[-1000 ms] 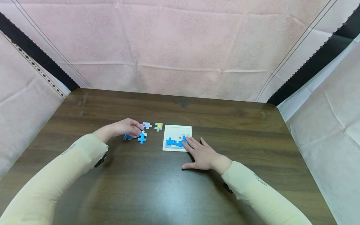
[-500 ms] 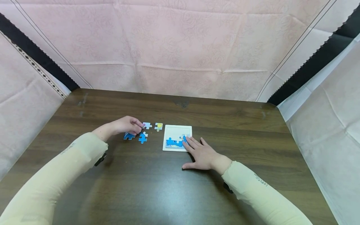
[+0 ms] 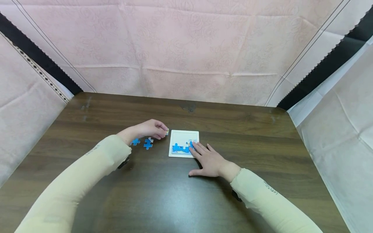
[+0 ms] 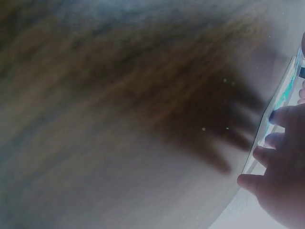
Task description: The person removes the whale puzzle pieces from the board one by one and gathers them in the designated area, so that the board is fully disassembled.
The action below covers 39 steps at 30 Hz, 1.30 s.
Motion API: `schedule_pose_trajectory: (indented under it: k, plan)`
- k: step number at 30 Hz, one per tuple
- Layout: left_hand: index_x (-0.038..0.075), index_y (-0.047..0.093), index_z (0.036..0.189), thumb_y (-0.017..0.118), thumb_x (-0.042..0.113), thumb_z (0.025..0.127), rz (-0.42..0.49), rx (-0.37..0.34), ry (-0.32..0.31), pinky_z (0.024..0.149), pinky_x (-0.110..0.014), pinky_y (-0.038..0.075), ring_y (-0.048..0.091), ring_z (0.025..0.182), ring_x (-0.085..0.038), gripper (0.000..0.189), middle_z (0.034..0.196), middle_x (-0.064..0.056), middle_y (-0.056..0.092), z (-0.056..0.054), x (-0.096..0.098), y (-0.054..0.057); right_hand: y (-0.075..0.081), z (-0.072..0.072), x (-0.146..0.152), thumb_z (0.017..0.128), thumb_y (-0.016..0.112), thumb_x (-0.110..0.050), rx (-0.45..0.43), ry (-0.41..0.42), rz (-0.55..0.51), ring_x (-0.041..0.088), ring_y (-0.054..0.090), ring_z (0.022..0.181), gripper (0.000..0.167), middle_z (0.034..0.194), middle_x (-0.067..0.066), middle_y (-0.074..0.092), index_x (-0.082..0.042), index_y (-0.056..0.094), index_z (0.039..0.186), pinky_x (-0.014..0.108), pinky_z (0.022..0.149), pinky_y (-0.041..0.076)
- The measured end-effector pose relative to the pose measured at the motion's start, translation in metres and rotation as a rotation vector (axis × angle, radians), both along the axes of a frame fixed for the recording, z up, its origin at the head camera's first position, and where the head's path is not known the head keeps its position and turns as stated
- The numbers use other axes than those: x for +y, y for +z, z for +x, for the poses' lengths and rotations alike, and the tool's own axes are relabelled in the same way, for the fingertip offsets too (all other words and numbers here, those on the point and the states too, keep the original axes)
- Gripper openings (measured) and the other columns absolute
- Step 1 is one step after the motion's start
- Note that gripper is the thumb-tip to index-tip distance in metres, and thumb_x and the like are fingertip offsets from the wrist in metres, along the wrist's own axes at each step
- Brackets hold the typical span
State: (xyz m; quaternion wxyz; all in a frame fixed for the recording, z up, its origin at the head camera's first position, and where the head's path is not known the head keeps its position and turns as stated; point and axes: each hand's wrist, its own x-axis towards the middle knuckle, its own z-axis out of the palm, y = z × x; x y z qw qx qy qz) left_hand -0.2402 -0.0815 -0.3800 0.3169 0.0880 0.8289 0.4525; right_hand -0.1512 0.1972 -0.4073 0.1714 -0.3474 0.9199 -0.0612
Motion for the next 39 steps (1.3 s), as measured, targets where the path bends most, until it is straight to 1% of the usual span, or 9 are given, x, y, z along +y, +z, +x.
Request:
schedule_pose_trajectory:
  k: [6, 10, 12, 17, 22, 26, 33, 36, 39]
  plan:
    - [-0.001, 0.058, 0.121, 0.055, 0.017, 0.094, 0.019, -0.011, -0.048, 0.087, -0.03, 0.054, 0.063, 0.095, -0.021, 0.033, 0.11, -0.015, 0.064, 0.002, 0.034, -0.003, -0.001, 0.0, 0.001, 0.083, 0.05, -0.067, -0.003, -0.006, -0.002, 0.026, 0.012, 0.146, 0.091, 0.158, 0.01, 0.011, -0.013, 0.018, 0.15, 0.056, 0.115, 0.014]
    - [-0.001, 0.058, 0.121, 0.053, 0.019, 0.095, 0.021, -0.007, -0.088, 0.087, -0.029, 0.054, 0.063, 0.095, -0.02, 0.034, 0.108, -0.014, 0.065, 0.004, 0.049, -0.006, 0.0, 0.001, 0.002, 0.083, 0.05, -0.066, 0.006, -0.002, -0.008, 0.025, 0.012, 0.146, 0.091, 0.158, 0.009, 0.012, -0.013, 0.018, 0.15, 0.056, 0.115, 0.013]
    - [-0.001, 0.059, 0.121, 0.053, 0.019, 0.095, 0.012, -0.009, -0.093, 0.087, -0.029, 0.054, 0.063, 0.094, -0.02, 0.033, 0.106, -0.014, 0.065, 0.006, 0.054, -0.006, 0.001, 0.003, 0.003, 0.083, 0.051, -0.066, 0.008, 0.004, -0.015, 0.025, 0.012, 0.146, 0.091, 0.158, 0.009, 0.013, -0.013, 0.019, 0.15, 0.056, 0.115, 0.013]
    - [0.001, 0.059, 0.121, 0.054, 0.02, 0.095, -0.004, -0.024, -0.08, 0.086, -0.027, 0.054, 0.063, 0.091, -0.018, 0.033, 0.105, -0.012, 0.066, 0.008, 0.06, -0.008, 0.003, 0.012, 0.004, 0.083, 0.052, -0.065, -0.005, 0.03, -0.011, 0.025, 0.015, 0.145, 0.089, 0.157, 0.009, 0.017, -0.012, 0.024, 0.149, 0.055, 0.116, 0.014]
    - [0.001, 0.059, 0.121, 0.054, 0.021, 0.094, 0.003, -0.032, -0.078, 0.087, -0.027, 0.053, 0.064, 0.092, -0.018, 0.033, 0.107, -0.013, 0.067, 0.008, 0.062, -0.009, 0.005, 0.018, 0.004, 0.083, 0.051, -0.065, 0.003, 0.045, 0.01, 0.025, 0.018, 0.144, 0.089, 0.156, 0.01, 0.02, -0.01, 0.026, 0.148, 0.056, 0.115, 0.015]
    - [0.001, 0.06, 0.121, 0.054, 0.021, 0.094, 0.01, -0.042, -0.079, 0.087, -0.026, 0.053, 0.064, 0.091, -0.017, 0.033, 0.105, -0.012, 0.067, 0.008, 0.065, -0.01, 0.004, 0.018, 0.004, 0.083, 0.051, -0.065, 0.008, 0.044, 0.015, 0.026, 0.018, 0.144, 0.089, 0.156, 0.01, 0.02, -0.01, 0.026, 0.148, 0.056, 0.115, 0.014]
    - [-0.001, 0.062, 0.117, 0.054, 0.019, 0.094, 0.028, -0.047, -0.072, 0.075, -0.022, 0.053, 0.06, 0.077, -0.015, 0.032, 0.09, -0.01, 0.065, 0.01, 0.071, -0.01, 0.002, 0.017, 0.003, 0.083, 0.05, -0.065, -0.01, 0.041, 0.017, 0.026, 0.017, 0.145, 0.089, 0.156, 0.01, 0.019, -0.01, 0.026, 0.148, 0.056, 0.115, 0.014]
    - [-0.001, 0.062, 0.117, 0.054, 0.019, 0.094, 0.022, -0.042, -0.063, 0.074, -0.021, 0.053, 0.059, 0.076, -0.014, 0.032, 0.089, -0.01, 0.065, 0.01, 0.072, -0.011, 0.003, 0.017, 0.003, 0.083, 0.051, -0.065, -0.01, 0.042, 0.012, 0.026, 0.017, 0.145, 0.089, 0.156, 0.01, 0.02, -0.01, 0.026, 0.148, 0.056, 0.115, 0.014]
    - [-0.002, 0.061, 0.118, 0.054, 0.018, 0.094, 0.02, -0.044, -0.055, 0.076, -0.022, 0.054, 0.061, 0.078, -0.014, 0.032, 0.093, -0.011, 0.066, 0.009, 0.074, -0.013, 0.003, 0.016, 0.003, 0.083, 0.051, -0.065, -0.009, 0.045, 0.011, 0.026, 0.017, 0.145, 0.089, 0.156, 0.01, 0.02, -0.01, 0.026, 0.148, 0.056, 0.115, 0.014]
